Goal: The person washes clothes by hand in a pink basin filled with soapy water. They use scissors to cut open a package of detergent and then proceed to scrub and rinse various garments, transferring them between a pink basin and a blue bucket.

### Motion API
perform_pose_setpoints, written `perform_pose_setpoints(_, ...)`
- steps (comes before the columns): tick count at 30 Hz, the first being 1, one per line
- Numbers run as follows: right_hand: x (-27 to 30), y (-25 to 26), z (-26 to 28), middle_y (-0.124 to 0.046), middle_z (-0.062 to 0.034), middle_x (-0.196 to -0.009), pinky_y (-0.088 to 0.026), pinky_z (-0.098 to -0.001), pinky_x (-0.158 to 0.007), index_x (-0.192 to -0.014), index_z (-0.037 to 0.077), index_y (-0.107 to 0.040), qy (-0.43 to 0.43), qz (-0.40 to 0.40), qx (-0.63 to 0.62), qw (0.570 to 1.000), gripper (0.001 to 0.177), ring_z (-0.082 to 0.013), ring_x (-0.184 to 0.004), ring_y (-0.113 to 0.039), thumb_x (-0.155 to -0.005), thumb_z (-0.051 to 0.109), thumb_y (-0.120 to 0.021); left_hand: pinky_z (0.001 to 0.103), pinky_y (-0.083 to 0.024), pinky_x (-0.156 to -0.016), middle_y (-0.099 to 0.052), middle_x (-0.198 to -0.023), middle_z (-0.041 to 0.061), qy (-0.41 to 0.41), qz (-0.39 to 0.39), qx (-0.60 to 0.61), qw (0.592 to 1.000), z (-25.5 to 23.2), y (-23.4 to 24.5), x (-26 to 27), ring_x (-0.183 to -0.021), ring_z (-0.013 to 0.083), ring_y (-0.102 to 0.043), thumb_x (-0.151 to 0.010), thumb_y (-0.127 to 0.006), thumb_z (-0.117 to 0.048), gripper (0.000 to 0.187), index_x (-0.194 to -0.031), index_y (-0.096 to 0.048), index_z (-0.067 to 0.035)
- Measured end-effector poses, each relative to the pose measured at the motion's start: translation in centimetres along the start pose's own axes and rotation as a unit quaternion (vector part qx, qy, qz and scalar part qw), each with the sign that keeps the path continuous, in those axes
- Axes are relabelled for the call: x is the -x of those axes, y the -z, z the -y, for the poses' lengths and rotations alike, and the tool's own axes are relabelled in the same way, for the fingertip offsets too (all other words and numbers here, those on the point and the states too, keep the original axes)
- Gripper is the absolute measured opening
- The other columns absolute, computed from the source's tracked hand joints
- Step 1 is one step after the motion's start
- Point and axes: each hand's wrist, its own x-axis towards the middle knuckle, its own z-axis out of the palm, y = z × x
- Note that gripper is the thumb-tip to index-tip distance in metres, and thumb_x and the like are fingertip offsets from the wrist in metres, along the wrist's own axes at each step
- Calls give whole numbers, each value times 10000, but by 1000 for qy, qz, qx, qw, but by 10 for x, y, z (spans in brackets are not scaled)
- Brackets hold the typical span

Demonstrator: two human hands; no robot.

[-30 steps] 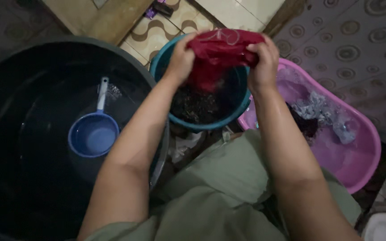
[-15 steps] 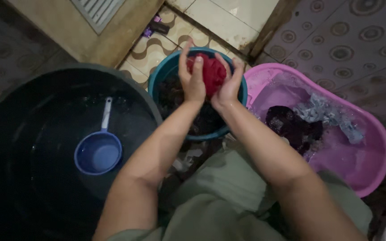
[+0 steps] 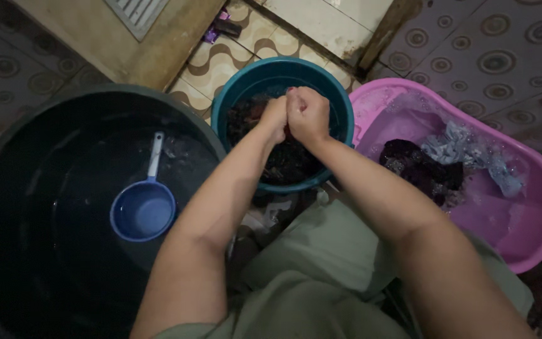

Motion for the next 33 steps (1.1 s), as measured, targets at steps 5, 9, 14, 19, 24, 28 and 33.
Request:
perform_pose_setpoints(5, -7, 30, -10, -611, -220, -831, -465, -455, -691, -836, -3, -627, 20, 80, 63, 995, 228, -395, -789, -609, -994, 155, -674, 402, -537, -602, -714, -982, 78, 27, 45, 36, 998, 12, -15, 4, -839, 243, -682, -947, -634, -404, 325, -1083, -702, -117)
perform_pose_setpoints(9, -32, 97, -23, -642, -167, -826, -516, -418, -730, -851, 27, -655, -20, 105, 64, 992, 224, -334, -798, -663, -917, 230, -725, 397, -579, -621, -732, -1025, 51, 20, 89, -63, 994, -7, -71, 27, -853, 213, -710, -954, -561, -465, 376, -1158, -686, -175)
perform_pose_setpoints(14, -31, 236, -48, -671, -162, -970, -520, -428, -832, -951, 34, -682, -36, 31, 170, 984, 193, -334, -937, -669, -908, 210, -747, 399, -592, -682, -707, -1157, 97, -16, 206, -218, 954, 10, -160, 40, -888, 219, -715, -975, -531, -338, 392, -1303, -621, -144)
perform_pose_setpoints(19, 10, 333, -60, -688, -186, -1020, -522, -428, -855, -1093, 90, -765, -159, 31, 273, 948, 263, -350, -964, -678, -888, 255, -767, 379, -474, -1046, -601, -1446, 168, -225, 323, -304, 867, 85, -217, 26, -1282, 264, -590, -991, -698, -207, 528, -1461, -525, -40)
perform_pose_setpoints(24, 12, 329, -73, -737, -210, -1130, -527, -428, -912, -1149, 98, -784, -189, 84, 285, 936, 327, -364, -1053, -701, -874, 272, -768, 368, -545, -987, -733, -1243, 170, -176, 336, -406, 832, 64, -201, 44, -1133, 291, -722, -903, -702, -244, 560, -1412, -587, -40)
perform_pose_setpoints(28, -21, 246, -68, -761, -161, -1105, -563, -398, -901, -1157, 84, -744, -214, 144, 180, 949, 369, -305, -1024, -744, -861, 305, -736, 375, -535, -969, -729, -1199, 149, -250, 298, -508, 768, -27, -126, 53, -1117, 276, -709, -894, -712, -257, 495, -1330, -634, -37)
perform_pose_setpoints(33, -56, 85, -43, -750, -185, -1096, -556, -422, -913, -1158, 59, -760, -75, 422, 194, 883, 486, -337, -1018, -724, -753, 317, -835, 440, -519, -974, -733, -1202, 150, -201, 57, -670, 713, -105, -9, 76, -1157, 325, -677, -912, -631, -242, 358, -1239, -717, -122)
